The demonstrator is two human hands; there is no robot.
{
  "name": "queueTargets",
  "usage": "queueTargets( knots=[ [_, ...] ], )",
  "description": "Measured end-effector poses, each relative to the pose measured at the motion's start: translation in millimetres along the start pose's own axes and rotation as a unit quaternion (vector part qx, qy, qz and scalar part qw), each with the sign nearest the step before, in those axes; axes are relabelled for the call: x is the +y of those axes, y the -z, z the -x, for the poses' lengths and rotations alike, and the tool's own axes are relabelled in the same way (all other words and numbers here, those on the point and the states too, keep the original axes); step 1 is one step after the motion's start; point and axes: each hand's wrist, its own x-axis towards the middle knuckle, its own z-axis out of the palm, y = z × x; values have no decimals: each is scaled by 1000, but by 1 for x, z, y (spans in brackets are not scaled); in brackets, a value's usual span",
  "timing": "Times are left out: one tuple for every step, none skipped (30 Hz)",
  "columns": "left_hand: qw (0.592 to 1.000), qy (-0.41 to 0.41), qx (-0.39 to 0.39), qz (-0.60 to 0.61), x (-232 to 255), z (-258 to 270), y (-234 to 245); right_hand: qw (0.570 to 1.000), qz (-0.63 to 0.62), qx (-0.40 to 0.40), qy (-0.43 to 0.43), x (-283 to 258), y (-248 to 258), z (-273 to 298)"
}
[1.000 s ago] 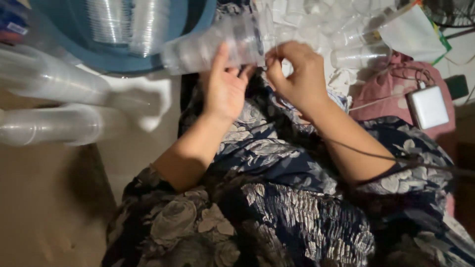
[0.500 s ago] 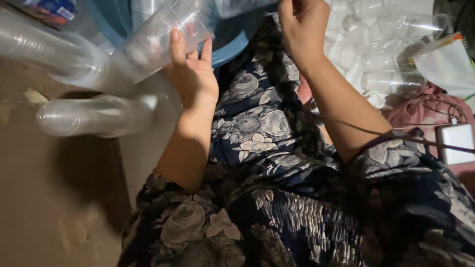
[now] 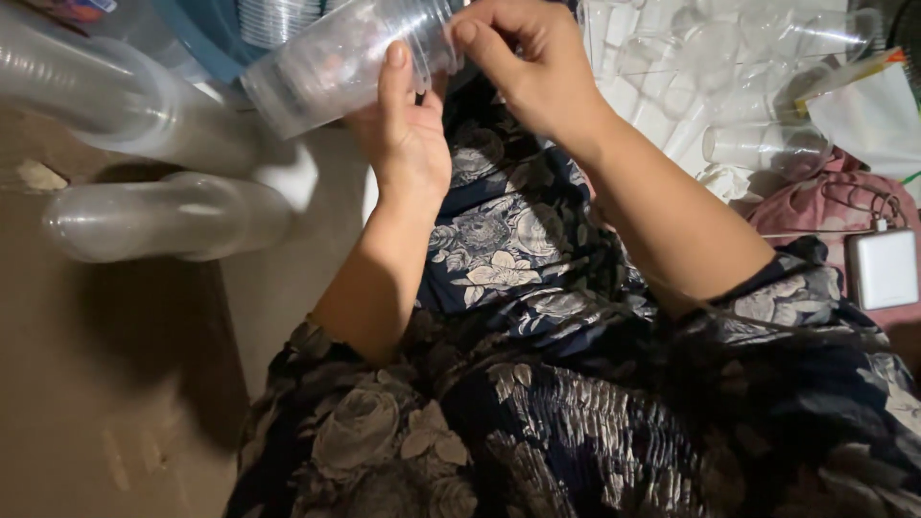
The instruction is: Wipe plastic cups with a cloth before stacking them.
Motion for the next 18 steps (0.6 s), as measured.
queueTargets(
  knots=[
    [1000,-4,1,0,1,1,-3,999,38,1,-24,-5,1,0],
    [1000,-4,1,0,2,-1,-1,999,39,2,-23,-9,3,1],
    [1000,11,20,10,3,-4,1,989,148,8,5,-13,5,3],
    [999,25,40,20,4,-7,4,966,255,14,33,-17,6,3],
    [999,26,39,20,5,-7,3,966,255,14,33,-14,4,6],
    [999,11,34,5,7,-7,3,983,178,24,41,-12,3,9],
    [1000,-3,28,-11,8,-8,3,993,100,34,49,-8,2,11],
    [1000,-3,27,-11,6,-6,1,993,100,34,50,-14,0,7],
    [1000,-5,21,-14,5,-3,0,995,83,14,59,-20,-1,4],
    [1000,-6,14,-16,4,1,-2,996,65,-7,69,-26,-3,2],
    [1000,-6,14,-17,5,2,-5,996,64,-6,69,-20,-2,2],
    [1000,0,16,-21,7,4,-8,998,63,-20,22,-15,0,2],
    [1000,8,18,-23,7,5,-11,997,63,-35,-25,-9,2,2],
    [1000,9,17,-22,6,5,-9,997,64,-34,-25,-8,3,3],
    [1000,14,5,-17,5,6,-6,997,79,-24,-8,-6,3,4],
    [1000,18,-7,-13,4,7,-3,996,93,-14,9,-5,3,5],
    [1000,20,-5,-13,5,5,-4,996,93,-14,7,-5,2,4],
    [1000,19,-3,-4,7,4,-5,999,41,-21,-10,-5,1,4]
  ],
)
